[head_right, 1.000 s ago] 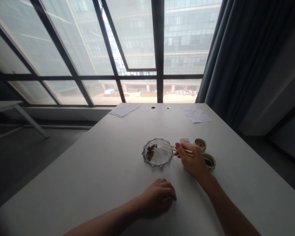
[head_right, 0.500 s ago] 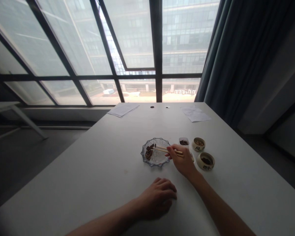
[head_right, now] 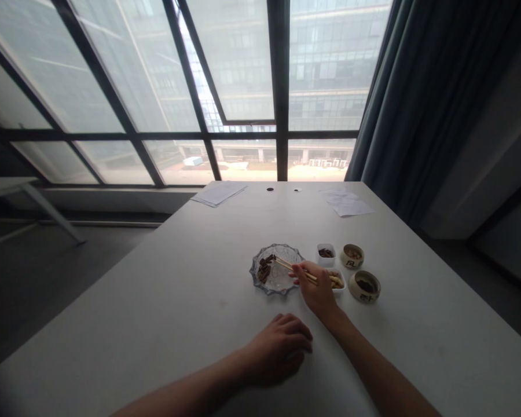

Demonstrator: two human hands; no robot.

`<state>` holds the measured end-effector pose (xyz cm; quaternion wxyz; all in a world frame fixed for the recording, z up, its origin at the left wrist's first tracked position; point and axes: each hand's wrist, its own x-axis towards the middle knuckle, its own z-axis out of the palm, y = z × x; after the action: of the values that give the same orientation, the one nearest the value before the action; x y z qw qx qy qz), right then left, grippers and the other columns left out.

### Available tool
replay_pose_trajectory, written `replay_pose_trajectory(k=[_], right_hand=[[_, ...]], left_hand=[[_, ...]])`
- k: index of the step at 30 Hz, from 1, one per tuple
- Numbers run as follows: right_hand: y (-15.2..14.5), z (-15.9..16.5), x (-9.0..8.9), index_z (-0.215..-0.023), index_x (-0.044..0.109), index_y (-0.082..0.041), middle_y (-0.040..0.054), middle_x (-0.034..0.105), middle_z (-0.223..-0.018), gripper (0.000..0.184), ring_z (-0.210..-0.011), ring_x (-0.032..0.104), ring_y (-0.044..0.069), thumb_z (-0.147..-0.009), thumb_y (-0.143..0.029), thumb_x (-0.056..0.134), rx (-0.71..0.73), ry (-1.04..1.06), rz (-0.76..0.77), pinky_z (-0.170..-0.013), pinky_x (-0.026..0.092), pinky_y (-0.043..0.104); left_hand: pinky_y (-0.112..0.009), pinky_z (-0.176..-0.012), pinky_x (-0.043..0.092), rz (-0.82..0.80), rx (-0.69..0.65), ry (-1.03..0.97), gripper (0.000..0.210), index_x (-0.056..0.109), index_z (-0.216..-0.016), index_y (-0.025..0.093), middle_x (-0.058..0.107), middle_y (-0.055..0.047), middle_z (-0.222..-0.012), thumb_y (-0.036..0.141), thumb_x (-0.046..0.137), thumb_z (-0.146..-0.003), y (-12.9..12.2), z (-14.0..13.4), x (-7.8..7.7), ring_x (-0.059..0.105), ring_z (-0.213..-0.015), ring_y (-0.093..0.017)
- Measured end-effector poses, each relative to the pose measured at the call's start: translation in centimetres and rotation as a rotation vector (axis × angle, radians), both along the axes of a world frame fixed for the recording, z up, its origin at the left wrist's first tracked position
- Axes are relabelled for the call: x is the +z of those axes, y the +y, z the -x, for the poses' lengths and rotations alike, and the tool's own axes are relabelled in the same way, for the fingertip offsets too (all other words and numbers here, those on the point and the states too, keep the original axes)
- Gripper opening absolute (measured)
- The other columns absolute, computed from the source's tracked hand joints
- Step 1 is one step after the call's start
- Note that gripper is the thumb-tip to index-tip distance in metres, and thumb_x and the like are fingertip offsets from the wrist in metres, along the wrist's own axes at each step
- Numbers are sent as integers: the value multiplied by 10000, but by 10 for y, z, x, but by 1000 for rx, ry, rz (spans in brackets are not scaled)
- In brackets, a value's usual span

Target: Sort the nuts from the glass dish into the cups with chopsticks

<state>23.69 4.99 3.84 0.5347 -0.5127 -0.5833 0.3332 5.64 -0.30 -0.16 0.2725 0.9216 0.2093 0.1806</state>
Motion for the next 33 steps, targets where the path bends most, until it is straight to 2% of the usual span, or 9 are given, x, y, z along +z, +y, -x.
replay_pose_trajectory(k=[5, 11, 13, 15, 19, 25, 29, 33], right_hand=[[2, 0, 1, -801, 737, -214, 140, 826, -857, 531, -785, 817, 309, -955, -712, 633, -64, 54, 2, -696, 685, 395], [-2, -20, 39, -809, 756, -219, 130, 821, -859, 535, -766, 811, 309, -922, -731, 657, -91, 55, -8, -687, 690, 409], [-3, -24, 46, -811, 758, -212, 121, 812, -813, 538, -712, 800, 293, -919, -731, 663, -78, 34, -1, -656, 680, 395], [-3, -25, 45, -794, 754, -209, 103, 795, -745, 541, -668, 785, 272, -933, -722, 650, -28, -27, 7, -637, 659, 371], [0, -20, 30, -767, 748, -203, 99, 786, -719, 563, -666, 779, 260, -956, -718, 620, 22, -139, 29, -642, 631, 348], [5, -15, 12, -767, 744, -219, 120, 806, -771, 587, -706, 796, 284, -953, -754, 588, -20, -36, 27, -649, 647, 364], [4, -15, 16, -774, 744, -222, 115, 800, -743, 585, -667, 790, 285, -938, -765, 601, -78, 22, 7, -625, 657, 373], [-1, -21, 31, -790, 755, -209, 113, 799, -745, 572, -649, 785, 273, -954, -736, 605, -122, 42, -55, -639, 667, 383]], left_hand=[[-378, -1069, 436, 10, 5, 14, 217, 729, -1117, 271, 740, -24, -1262, 191, 701, -918, 0, 0, 2, 638, -1196, -249], [-375, -1072, 429, 13, 4, 20, 209, 728, -1108, 276, 741, -11, -1263, 191, 710, -917, 0, 0, 3, 641, -1191, -238], [-375, -1073, 429, 16, 6, 22, 209, 730, -1107, 278, 742, -13, -1259, 189, 708, -919, 0, 0, 3, 642, -1189, -238], [-374, -1072, 430, 17, 10, 23, 208, 731, -1105, 279, 743, -13, -1252, 188, 709, -919, 0, 0, 3, 641, -1188, -237], [-365, -1070, 433, 16, 14, 3, 227, 730, -1105, 273, 745, -7, -1244, 169, 712, -904, 0, -1, 0, 640, -1182, -230], [-381, -1071, 441, 23, 3, 9, 226, 733, -1113, 273, 745, -22, -1250, 175, 706, -911, 1, -1, 1, 642, -1183, -243], [-383, -1077, 439, 20, 4, 18, 218, 732, -1119, 276, 743, -28, -1251, 190, 704, -921, 0, -1, 3, 643, -1187, -246], [-374, -1079, 438, 19, 9, 19, 211, 731, -1104, 278, 741, -21, -1248, 189, 710, -914, 0, -1, 2, 642, -1188, -241]])
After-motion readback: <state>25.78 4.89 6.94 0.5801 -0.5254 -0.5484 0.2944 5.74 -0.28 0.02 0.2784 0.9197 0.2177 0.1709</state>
